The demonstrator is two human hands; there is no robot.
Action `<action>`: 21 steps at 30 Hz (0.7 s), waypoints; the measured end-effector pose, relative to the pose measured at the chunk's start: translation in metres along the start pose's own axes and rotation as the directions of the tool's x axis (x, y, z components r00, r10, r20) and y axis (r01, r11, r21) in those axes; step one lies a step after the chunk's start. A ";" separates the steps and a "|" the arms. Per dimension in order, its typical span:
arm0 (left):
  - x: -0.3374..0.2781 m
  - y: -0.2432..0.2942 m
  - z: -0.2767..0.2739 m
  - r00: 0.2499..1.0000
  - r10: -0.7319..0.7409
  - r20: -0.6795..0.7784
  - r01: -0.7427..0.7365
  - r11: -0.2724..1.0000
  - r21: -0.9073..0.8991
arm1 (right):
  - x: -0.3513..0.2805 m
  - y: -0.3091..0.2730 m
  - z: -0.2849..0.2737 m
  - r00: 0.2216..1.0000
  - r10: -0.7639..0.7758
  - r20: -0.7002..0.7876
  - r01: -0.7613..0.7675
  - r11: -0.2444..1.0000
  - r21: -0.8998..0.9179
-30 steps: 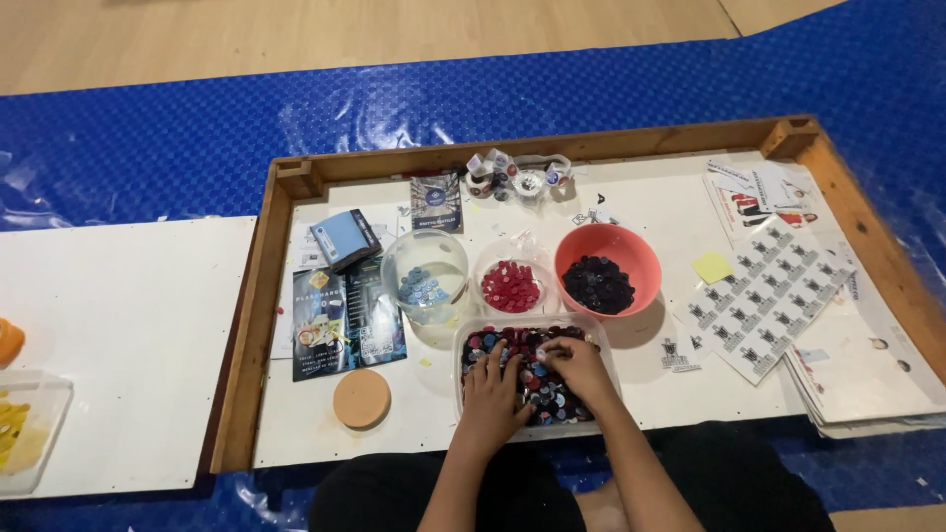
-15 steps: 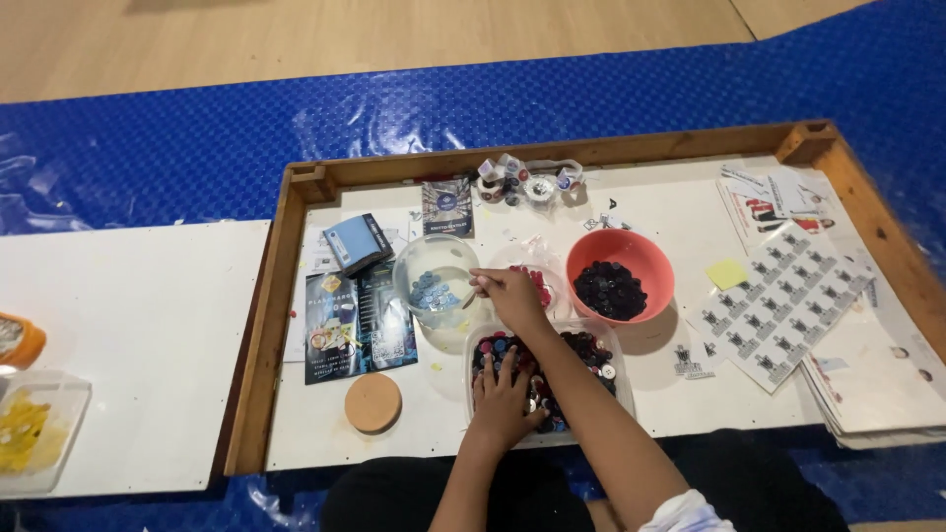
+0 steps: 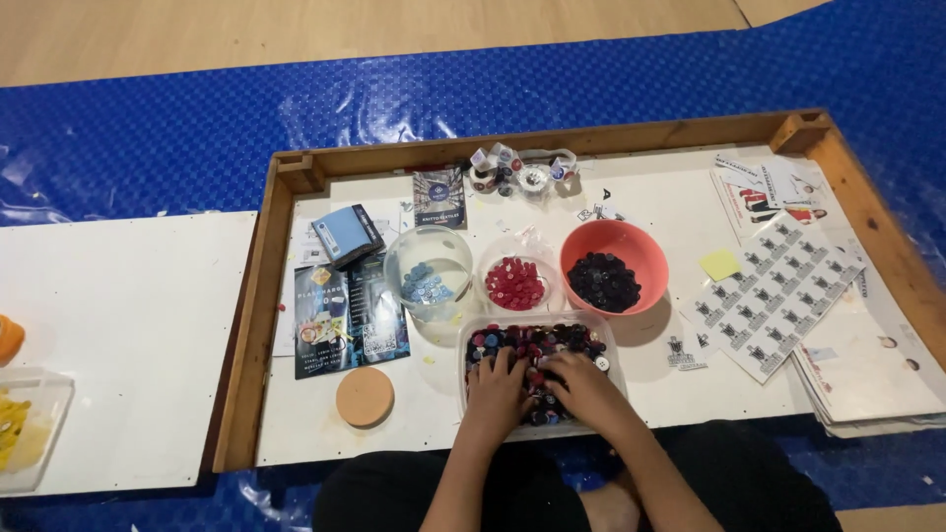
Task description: The person sits on the floor and sorts a mixed pile of buttons by hand, picking individual buttons from a central container and placing them into separate bowls based on color. The person handles red, black, and blue buttons, moving them into corresponding bowls.
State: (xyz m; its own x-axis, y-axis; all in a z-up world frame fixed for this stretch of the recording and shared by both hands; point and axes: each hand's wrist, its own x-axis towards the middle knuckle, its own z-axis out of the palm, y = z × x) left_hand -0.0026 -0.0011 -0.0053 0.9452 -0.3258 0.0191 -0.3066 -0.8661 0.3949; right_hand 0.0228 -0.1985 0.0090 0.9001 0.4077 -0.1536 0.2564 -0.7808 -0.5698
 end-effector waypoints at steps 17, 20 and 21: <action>0.002 0.004 -0.006 0.986 0.005 -0.165 -0.010 1.000 -0.028 | 0.014 0.005 0.001 0.952 0.080 -0.297 -0.057 0.995 0.086; 0.001 0.007 -0.013 0.992 0.007 -0.125 -0.010 1.000 -0.024 | 0.040 0.018 0.022 0.953 0.093 -0.288 -0.069 0.993 0.093; 0.001 0.007 -0.016 0.994 0.005 -0.110 -0.009 0.999 -0.041 | 0.049 0.026 0.031 0.962 0.052 -0.269 -0.042 0.998 0.042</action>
State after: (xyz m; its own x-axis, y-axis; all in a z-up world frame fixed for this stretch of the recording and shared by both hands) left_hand -0.0019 -0.0018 0.0128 0.9503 -0.2863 0.1221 -0.3106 -0.8465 0.4324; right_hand 0.0624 -0.1840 -0.0378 0.9737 0.2242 0.0402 0.2034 -0.7767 -0.5961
